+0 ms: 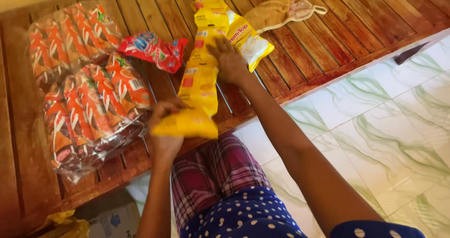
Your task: Organize and pack various packaged snacks, noodles, and coffee creamer into a cardboard box.
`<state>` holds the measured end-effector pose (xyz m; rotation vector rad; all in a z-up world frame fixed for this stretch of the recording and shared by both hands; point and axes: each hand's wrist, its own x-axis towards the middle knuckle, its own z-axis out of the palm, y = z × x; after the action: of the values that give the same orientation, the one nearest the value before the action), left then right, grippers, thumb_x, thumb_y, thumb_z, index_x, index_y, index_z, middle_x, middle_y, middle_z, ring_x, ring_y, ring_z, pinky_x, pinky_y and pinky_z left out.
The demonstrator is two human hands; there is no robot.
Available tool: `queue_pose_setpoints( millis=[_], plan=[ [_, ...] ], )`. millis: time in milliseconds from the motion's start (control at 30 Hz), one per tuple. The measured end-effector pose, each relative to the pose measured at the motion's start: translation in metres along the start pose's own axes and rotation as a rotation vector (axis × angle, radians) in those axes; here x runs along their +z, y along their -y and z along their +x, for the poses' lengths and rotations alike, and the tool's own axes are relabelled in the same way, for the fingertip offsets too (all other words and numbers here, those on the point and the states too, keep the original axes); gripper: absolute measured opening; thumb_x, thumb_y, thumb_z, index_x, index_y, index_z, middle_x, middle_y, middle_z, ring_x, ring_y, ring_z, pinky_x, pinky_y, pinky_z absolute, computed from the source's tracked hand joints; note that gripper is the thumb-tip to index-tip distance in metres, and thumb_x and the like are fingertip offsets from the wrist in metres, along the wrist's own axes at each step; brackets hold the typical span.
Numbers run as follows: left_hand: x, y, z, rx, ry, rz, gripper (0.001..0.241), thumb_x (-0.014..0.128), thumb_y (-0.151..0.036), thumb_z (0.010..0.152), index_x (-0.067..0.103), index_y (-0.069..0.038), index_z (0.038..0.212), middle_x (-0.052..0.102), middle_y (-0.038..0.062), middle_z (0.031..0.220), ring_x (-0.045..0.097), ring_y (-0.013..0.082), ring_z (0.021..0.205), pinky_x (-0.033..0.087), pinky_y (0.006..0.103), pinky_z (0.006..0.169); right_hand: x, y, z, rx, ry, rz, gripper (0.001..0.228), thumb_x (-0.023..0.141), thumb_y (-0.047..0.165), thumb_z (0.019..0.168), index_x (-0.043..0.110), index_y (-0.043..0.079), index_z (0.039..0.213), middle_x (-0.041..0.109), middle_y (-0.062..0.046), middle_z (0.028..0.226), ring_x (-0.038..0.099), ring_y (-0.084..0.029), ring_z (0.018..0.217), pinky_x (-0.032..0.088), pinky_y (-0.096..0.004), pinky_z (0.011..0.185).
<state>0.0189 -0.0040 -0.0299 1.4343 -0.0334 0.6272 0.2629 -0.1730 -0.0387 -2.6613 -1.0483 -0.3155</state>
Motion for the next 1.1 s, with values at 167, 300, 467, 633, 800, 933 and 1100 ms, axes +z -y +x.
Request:
queue_pose_setpoints(
  millis=[167,300,467,633,800,933,1100],
  plan=[
    [0.006,0.024,-0.023,0.118,0.038,0.042,0.023,0.067,0.005,0.087,0.049,-0.006,0.096,0.064,0.008,0.109,0.059,0.0198,0.112,0.046,0.0340,0.109,-0.030,0.026,-0.078,-0.062,-0.062,0.332,0.062,0.068,0.002,0.087,0.059,0.016,0.146,0.047,-0.018,0.159,0.032,-0.042,0.150,0.030,-0.049,0.124],
    [0.009,0.020,-0.033,0.094,-0.023,0.111,0.021,0.066,0.004,0.086,0.050,-0.006,0.095,0.062,0.010,0.118,0.058,0.0201,0.115,0.044,0.0333,0.109,-0.025,0.058,-0.136,0.017,-0.179,0.755,0.047,0.063,0.003,0.098,0.061,0.011,0.144,0.058,-0.015,0.154,0.050,-0.033,0.150,0.038,-0.043,0.127],
    [0.007,0.016,-0.040,0.058,-0.065,0.205,0.023,0.069,0.001,0.087,0.055,-0.005,0.104,0.058,0.012,0.136,0.057,0.0202,0.120,0.046,0.0322,0.108,-0.057,0.096,-0.167,-0.012,-0.006,1.138,0.048,0.058,0.026,0.110,0.055,0.008,0.154,0.055,-0.017,0.161,0.046,-0.032,0.156,0.035,-0.046,0.130],
    [-0.004,0.033,-0.046,0.041,-0.078,0.291,0.034,0.066,-0.002,0.092,0.061,-0.003,0.125,0.052,0.015,0.149,0.052,0.0252,0.138,0.041,0.0362,0.117,-0.093,0.126,-0.166,-0.161,0.174,0.843,0.098,0.083,0.049,0.079,0.041,0.009,0.159,0.035,-0.023,0.166,0.028,-0.039,0.158,0.025,-0.052,0.128],
    [-0.009,0.038,-0.048,0.019,-0.056,0.323,0.037,0.063,-0.003,0.096,0.064,-0.005,0.132,0.049,0.016,0.156,0.051,0.0257,0.143,0.042,0.0365,0.119,-0.109,0.141,-0.168,-0.223,0.306,0.614,0.121,0.089,0.062,0.067,0.031,0.012,0.161,0.026,-0.025,0.168,0.020,-0.043,0.158,0.017,-0.058,0.125],
    [-0.007,0.031,-0.045,0.013,-0.047,0.326,0.038,0.066,-0.002,0.093,0.064,-0.004,0.131,0.051,0.016,0.153,0.054,0.0253,0.140,0.044,0.0358,0.116,-0.118,0.149,-0.168,-0.210,0.369,0.618,0.128,0.090,0.060,0.061,0.027,0.014,0.163,0.019,-0.030,0.167,0.017,-0.048,0.154,0.019,-0.057,0.123],
    [-0.008,0.034,-0.046,0.033,-0.043,0.310,0.039,0.067,0.000,0.092,0.063,-0.003,0.130,0.052,0.016,0.150,0.054,0.0255,0.137,0.044,0.0355,0.115,-0.108,0.153,-0.172,-0.235,0.344,0.552,0.119,0.089,0.045,0.068,0.026,0.011,0.163,0.019,-0.030,0.167,0.019,-0.048,0.155,0.021,-0.058,0.123]
  ],
)
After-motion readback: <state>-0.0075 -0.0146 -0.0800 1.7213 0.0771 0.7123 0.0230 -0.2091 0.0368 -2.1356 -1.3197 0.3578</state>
